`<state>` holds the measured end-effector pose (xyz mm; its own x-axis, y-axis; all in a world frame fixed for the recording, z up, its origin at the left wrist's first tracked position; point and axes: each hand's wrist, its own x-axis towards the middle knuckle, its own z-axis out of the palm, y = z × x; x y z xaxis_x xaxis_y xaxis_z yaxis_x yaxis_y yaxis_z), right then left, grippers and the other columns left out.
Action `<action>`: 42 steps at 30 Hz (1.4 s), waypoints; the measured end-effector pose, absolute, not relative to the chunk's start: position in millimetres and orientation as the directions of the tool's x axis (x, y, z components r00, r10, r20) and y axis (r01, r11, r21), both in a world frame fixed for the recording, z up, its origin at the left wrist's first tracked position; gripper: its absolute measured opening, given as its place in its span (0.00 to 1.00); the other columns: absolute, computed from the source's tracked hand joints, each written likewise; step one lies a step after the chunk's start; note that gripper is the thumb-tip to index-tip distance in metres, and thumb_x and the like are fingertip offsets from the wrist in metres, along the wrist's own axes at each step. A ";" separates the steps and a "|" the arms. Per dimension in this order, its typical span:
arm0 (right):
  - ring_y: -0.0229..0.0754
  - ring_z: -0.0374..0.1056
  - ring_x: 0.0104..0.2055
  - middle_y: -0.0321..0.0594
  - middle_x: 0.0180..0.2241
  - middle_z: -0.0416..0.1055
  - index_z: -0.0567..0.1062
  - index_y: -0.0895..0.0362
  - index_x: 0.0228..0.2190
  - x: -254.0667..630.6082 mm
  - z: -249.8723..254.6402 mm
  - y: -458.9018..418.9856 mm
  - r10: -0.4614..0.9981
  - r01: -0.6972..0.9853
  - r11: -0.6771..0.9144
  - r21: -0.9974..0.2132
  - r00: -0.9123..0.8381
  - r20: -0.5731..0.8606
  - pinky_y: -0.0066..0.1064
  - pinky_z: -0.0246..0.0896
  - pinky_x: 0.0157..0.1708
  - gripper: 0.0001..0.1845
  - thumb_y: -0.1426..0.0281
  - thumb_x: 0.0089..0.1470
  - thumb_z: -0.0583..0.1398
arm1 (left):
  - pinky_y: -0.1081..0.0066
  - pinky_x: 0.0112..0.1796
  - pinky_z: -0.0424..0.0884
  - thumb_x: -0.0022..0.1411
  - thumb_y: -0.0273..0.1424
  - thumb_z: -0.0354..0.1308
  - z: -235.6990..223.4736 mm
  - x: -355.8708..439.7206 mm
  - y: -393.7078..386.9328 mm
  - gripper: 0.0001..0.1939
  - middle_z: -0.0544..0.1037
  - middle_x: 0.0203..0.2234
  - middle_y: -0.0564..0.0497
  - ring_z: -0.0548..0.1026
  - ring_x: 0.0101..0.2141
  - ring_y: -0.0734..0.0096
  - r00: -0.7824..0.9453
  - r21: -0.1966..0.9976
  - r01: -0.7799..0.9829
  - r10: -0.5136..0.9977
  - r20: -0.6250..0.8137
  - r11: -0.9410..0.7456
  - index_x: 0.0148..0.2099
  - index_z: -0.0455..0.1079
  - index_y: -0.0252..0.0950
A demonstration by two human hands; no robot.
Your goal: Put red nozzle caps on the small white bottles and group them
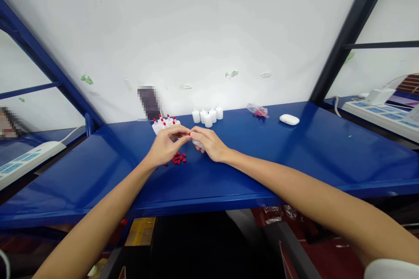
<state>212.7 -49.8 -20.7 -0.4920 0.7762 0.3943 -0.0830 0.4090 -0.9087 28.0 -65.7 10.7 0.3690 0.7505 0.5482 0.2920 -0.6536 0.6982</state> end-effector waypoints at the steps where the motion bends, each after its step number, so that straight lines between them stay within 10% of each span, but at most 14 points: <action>1: 0.36 0.61 0.23 0.33 0.22 0.64 0.70 0.57 0.35 213.1 -21.8 -48.0 0.795 -0.083 0.391 -0.917 -0.473 0.381 0.27 0.57 0.23 0.17 0.56 0.60 0.53 | 0.68 0.38 0.72 0.61 0.37 0.62 13.3 18.1 -62.2 0.11 0.80 0.34 0.45 0.76 0.35 0.66 0.325 0.718 0.302 0.776 0.540 -0.626 0.38 0.77 0.34; 9: 0.39 0.64 0.27 0.33 0.24 0.67 0.68 0.55 0.36 221.6 -24.6 -40.0 0.806 -0.154 0.296 -0.943 -0.489 0.334 0.31 0.59 0.30 0.09 0.70 0.51 0.53 | 0.67 0.38 0.72 0.59 0.41 0.61 13.4 -62.4 -39.5 0.16 0.82 0.35 0.45 0.78 0.34 0.63 0.308 0.619 0.671 0.913 0.268 -0.408 0.40 0.78 0.32; 15: 0.39 0.66 0.30 0.36 0.26 0.71 0.69 0.57 0.34 219.6 -23.9 -42.4 0.764 -0.103 0.256 -0.961 -0.588 0.267 0.31 0.57 0.33 0.06 0.70 0.52 0.55 | 0.68 0.34 0.68 0.60 0.41 0.60 8.3 -52.6 -39.3 0.19 0.80 0.30 0.47 0.74 0.29 0.68 0.302 0.486 0.757 0.894 0.332 -0.436 0.46 0.78 0.31; 28: 0.37 0.61 0.25 0.33 0.23 0.63 0.69 0.56 0.31 214.5 -21.0 -49.9 0.778 0.072 0.430 -0.900 -0.536 0.328 0.29 0.55 0.27 0.07 0.70 0.54 0.51 | 0.75 0.28 0.68 0.62 0.32 0.61 7.4 -30.2 -49.2 0.22 0.70 0.30 0.59 0.71 0.26 0.79 0.369 0.823 0.239 0.832 0.413 -0.515 0.38 0.45 0.42; 34: 0.38 0.59 0.26 0.34 0.22 0.64 0.66 0.56 0.24 207.1 -10.3 -60.5 0.750 0.363 0.618 -0.698 -0.539 0.384 0.30 0.53 0.30 0.11 0.67 0.55 0.51 | 0.75 0.24 0.73 0.61 0.35 0.63 20.2 5.6 -68.2 0.24 0.68 0.31 0.58 0.75 0.28 0.75 0.470 0.909 0.077 0.819 0.330 -0.410 0.36 0.45 0.41; 42: 0.36 0.57 0.19 0.34 0.17 0.62 0.67 0.57 0.27 207.9 -13.7 -49.2 0.799 0.002 0.301 -0.954 -0.546 0.251 0.27 0.53 0.20 0.18 0.61 0.60 0.45 | 0.73 0.25 0.75 0.58 0.35 0.66 27.6 30.0 -63.7 0.23 0.74 0.27 0.53 0.78 0.26 0.72 0.397 0.865 0.078 0.812 0.429 -0.495 0.29 0.50 0.38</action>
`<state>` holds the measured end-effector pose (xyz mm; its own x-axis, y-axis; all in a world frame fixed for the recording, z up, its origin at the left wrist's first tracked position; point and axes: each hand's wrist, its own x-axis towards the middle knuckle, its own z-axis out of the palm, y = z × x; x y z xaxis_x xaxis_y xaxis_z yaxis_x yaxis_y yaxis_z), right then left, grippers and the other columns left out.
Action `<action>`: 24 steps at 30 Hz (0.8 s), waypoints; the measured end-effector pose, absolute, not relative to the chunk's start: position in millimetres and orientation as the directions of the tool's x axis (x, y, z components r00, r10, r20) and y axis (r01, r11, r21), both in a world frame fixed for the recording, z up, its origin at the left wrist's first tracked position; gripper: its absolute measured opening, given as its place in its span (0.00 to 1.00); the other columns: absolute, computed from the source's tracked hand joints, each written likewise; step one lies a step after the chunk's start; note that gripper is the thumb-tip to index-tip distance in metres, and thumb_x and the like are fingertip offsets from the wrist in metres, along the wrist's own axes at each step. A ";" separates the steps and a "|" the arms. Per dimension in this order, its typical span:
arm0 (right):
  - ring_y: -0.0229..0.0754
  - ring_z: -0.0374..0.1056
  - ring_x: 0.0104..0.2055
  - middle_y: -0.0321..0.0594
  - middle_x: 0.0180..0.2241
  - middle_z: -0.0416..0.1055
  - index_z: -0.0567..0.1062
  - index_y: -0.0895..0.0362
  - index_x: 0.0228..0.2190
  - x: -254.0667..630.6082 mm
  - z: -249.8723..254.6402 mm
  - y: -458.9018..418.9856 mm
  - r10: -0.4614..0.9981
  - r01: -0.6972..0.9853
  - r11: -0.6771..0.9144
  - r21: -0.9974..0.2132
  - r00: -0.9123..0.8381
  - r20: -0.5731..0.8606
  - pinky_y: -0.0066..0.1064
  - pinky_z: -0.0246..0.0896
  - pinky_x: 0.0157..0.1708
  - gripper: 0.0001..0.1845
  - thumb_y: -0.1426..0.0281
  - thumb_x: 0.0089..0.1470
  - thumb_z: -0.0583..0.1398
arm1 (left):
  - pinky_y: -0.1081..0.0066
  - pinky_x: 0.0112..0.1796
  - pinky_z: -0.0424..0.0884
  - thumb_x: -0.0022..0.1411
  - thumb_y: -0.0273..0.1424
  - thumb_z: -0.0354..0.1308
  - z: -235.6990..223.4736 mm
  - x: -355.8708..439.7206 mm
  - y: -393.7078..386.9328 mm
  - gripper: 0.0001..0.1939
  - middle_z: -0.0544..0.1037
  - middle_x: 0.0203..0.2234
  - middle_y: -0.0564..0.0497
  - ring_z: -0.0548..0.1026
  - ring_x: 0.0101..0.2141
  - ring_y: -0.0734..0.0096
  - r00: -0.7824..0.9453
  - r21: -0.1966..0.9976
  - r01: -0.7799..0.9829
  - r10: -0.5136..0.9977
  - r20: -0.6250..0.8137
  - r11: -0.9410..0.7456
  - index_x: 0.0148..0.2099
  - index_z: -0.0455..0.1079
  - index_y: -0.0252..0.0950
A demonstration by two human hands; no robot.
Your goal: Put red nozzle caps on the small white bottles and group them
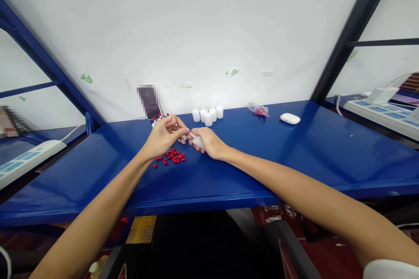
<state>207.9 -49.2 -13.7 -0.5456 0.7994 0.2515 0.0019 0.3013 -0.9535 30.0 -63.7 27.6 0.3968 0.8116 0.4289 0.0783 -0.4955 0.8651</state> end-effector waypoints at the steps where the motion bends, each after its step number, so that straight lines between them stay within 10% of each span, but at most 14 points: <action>1: 0.36 0.57 0.18 0.34 0.17 0.62 0.68 0.57 0.26 208.0 -14.0 -48.4 0.800 -0.004 0.296 -0.955 -0.546 0.251 0.27 0.53 0.20 0.20 0.61 0.60 0.45 | 0.74 0.25 0.74 0.58 0.35 0.66 26.5 30.4 -62.9 0.24 0.75 0.27 0.52 0.77 0.26 0.73 0.379 0.848 0.091 0.805 0.456 -0.523 0.28 0.50 0.38; 11: 0.33 0.56 0.13 0.33 0.13 0.62 0.71 0.59 0.20 206.3 -6.3 -54.2 0.797 0.016 0.273 -0.962 -0.563 0.217 0.25 0.51 0.15 0.28 0.53 0.61 0.49 | 0.69 0.31 0.72 0.58 0.32 0.65 16.9 32.5 -71.2 0.26 0.75 0.30 0.50 0.76 0.27 0.72 0.398 0.798 0.116 0.764 0.508 -0.592 0.27 0.46 0.39; 24: 0.33 0.54 0.14 0.32 0.12 0.58 0.67 0.57 0.17 213.7 -3.8 -57.5 0.821 -0.032 0.379 -0.925 -0.450 0.352 0.26 0.49 0.16 0.24 0.56 0.57 0.52 | 0.72 0.24 0.45 0.55 0.36 0.60 12.7 29.7 -74.0 0.27 0.46 0.17 0.60 0.46 0.21 0.79 0.220 0.702 0.454 0.833 0.508 -0.548 0.23 0.40 0.39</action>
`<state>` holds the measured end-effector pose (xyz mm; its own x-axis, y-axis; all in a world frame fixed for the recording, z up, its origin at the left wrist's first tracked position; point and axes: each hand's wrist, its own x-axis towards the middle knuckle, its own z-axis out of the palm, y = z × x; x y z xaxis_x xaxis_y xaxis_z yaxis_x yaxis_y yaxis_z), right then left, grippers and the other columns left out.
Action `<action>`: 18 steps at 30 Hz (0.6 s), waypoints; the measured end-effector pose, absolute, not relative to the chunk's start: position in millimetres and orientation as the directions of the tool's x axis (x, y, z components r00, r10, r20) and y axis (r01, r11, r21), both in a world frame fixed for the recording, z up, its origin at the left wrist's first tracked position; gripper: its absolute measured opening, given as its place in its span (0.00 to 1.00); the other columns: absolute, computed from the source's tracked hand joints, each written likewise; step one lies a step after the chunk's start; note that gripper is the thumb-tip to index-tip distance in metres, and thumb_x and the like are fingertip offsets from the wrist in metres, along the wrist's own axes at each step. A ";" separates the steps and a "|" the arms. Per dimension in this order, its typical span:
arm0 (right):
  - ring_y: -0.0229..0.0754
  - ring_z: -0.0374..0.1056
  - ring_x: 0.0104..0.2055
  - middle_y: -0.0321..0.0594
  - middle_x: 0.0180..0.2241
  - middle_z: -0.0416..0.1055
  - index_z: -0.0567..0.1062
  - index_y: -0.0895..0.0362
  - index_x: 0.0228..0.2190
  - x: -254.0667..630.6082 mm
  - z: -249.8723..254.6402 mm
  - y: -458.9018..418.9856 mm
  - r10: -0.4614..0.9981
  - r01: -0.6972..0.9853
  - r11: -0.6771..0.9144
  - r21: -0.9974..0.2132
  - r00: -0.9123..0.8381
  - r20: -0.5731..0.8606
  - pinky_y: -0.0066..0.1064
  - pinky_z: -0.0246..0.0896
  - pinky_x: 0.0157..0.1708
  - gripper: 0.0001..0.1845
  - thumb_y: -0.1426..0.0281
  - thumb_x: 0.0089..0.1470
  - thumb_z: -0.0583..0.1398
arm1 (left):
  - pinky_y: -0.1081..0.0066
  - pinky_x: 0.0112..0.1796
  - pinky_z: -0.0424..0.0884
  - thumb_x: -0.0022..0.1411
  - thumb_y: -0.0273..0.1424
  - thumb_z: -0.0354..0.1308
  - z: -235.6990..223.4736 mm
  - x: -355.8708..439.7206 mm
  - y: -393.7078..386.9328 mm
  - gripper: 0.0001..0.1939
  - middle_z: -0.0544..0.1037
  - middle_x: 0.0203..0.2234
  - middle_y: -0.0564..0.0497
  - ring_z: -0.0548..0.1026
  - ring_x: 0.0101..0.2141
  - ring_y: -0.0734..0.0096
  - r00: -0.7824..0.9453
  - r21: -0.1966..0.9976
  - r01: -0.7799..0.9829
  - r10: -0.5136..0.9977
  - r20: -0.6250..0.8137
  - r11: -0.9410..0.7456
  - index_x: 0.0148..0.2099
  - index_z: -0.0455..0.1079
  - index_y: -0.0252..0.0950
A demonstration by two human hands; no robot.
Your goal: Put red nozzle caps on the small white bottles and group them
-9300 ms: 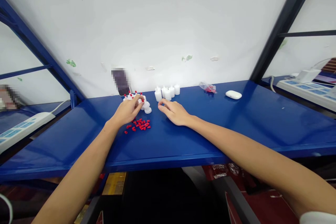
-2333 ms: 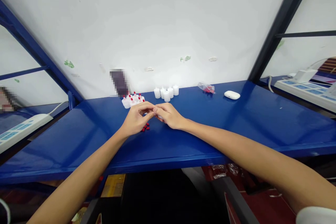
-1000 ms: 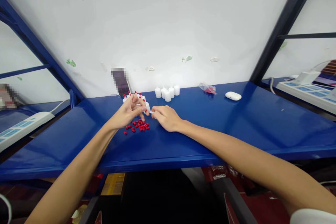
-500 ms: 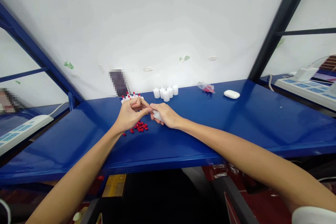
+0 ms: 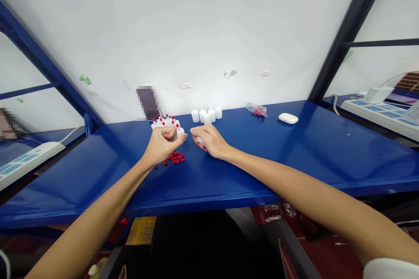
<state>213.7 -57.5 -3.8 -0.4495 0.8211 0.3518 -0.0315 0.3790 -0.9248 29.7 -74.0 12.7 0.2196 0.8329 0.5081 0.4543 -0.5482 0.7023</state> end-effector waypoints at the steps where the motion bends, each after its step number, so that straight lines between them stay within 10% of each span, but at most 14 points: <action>1: 0.33 0.55 0.14 0.32 0.12 0.59 0.67 0.57 0.18 213.6 -5.4 -56.7 0.820 -0.031 0.386 -0.922 -0.447 0.358 0.27 0.49 0.17 0.24 0.56 0.58 0.52 | 0.71 0.23 0.44 0.55 0.36 0.60 11.1 32.0 -74.7 0.28 0.45 0.17 0.60 0.45 0.21 0.80 0.202 0.709 0.458 0.840 0.504 -0.536 0.23 0.39 0.39; 18: 0.37 0.62 0.25 0.31 0.22 0.65 0.67 0.54 0.42 216.2 -11.4 -63.1 0.729 0.227 0.597 -0.770 -0.556 0.400 0.30 0.55 0.30 0.22 0.53 0.67 0.42 | 0.69 0.28 0.53 0.67 0.33 0.44 13.5 20.0 -70.4 0.17 0.59 0.20 0.55 0.58 0.24 0.73 0.363 0.438 0.561 0.684 0.632 -0.702 0.25 0.52 0.37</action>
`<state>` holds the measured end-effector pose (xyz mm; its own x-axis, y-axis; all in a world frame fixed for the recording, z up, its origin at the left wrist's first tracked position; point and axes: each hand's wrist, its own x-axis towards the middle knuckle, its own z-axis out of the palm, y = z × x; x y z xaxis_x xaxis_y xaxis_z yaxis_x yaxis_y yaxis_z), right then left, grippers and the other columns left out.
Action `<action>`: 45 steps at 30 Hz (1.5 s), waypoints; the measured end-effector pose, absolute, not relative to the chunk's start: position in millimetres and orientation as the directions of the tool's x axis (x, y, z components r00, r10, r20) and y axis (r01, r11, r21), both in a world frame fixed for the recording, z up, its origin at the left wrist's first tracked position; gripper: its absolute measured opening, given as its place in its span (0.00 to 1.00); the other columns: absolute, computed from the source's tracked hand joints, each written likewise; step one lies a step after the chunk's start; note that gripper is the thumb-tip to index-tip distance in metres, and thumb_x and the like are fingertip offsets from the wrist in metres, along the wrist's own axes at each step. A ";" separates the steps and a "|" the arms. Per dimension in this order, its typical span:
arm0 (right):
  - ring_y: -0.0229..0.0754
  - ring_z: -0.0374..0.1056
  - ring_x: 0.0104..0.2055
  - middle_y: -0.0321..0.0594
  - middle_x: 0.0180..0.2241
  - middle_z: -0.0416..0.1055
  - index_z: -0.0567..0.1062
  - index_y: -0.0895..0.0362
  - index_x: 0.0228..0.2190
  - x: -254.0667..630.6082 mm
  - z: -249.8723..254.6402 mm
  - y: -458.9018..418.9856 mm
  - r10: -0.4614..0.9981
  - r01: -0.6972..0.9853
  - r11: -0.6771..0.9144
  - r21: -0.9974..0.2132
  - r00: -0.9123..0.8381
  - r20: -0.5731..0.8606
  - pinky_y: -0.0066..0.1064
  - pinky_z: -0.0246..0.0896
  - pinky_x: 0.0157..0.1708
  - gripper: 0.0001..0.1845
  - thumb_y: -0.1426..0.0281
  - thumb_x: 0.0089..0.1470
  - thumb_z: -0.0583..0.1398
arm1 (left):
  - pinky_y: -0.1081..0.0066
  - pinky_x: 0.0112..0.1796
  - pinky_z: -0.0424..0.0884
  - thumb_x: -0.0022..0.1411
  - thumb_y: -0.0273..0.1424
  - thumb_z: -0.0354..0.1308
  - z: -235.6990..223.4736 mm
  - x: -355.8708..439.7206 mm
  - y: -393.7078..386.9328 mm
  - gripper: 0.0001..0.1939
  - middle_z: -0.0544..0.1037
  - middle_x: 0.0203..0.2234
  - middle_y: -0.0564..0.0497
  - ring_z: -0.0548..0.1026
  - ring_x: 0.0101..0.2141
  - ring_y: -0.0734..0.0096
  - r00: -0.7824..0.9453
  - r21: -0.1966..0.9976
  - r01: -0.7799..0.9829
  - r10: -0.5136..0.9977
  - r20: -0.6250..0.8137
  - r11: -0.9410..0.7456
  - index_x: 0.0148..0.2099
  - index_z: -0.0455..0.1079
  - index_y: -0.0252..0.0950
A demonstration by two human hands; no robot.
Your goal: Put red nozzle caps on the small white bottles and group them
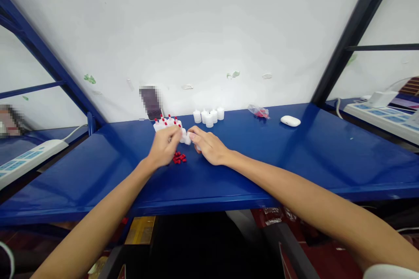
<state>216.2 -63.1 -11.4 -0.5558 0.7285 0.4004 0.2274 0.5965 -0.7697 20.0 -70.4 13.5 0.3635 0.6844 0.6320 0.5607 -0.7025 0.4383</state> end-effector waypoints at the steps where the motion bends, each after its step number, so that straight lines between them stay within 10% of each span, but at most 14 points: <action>1: 0.38 0.63 0.25 0.30 0.22 0.65 0.67 0.54 0.44 216.5 -11.7 -62.0 0.742 0.237 0.584 -0.776 -0.544 0.392 0.30 0.55 0.30 0.22 0.53 0.67 0.42 | 0.68 0.28 0.53 0.67 0.33 0.44 16.2 9.9 -66.7 0.17 0.57 0.20 0.55 0.57 0.24 0.73 0.275 0.459 0.589 0.699 0.660 -0.665 0.24 0.51 0.37; 12: 0.37 0.62 0.24 0.29 0.21 0.63 0.68 0.55 0.43 220.6 -13.0 -59.3 0.737 0.283 0.603 -0.746 -0.555 0.386 0.29 0.54 0.30 0.21 0.54 0.67 0.45 | 0.70 0.25 0.51 0.64 0.40 0.45 5.5 -43.8 -33.5 0.20 0.53 0.18 0.56 0.53 0.22 0.75 0.167 0.604 0.605 0.823 0.542 -0.520 0.22 0.49 0.38; 45: 0.37 0.63 0.24 0.30 0.21 0.64 0.70 0.56 0.41 222.5 -10.2 -59.3 0.721 0.356 0.631 -0.690 -0.598 0.351 0.29 0.53 0.30 0.18 0.57 0.67 0.47 | 0.71 0.27 0.52 0.64 0.41 0.53 3.1 -47.7 -31.1 0.21 0.56 0.17 0.57 0.55 0.21 0.76 0.225 0.382 0.800 0.821 0.524 -0.463 0.22 0.59 0.35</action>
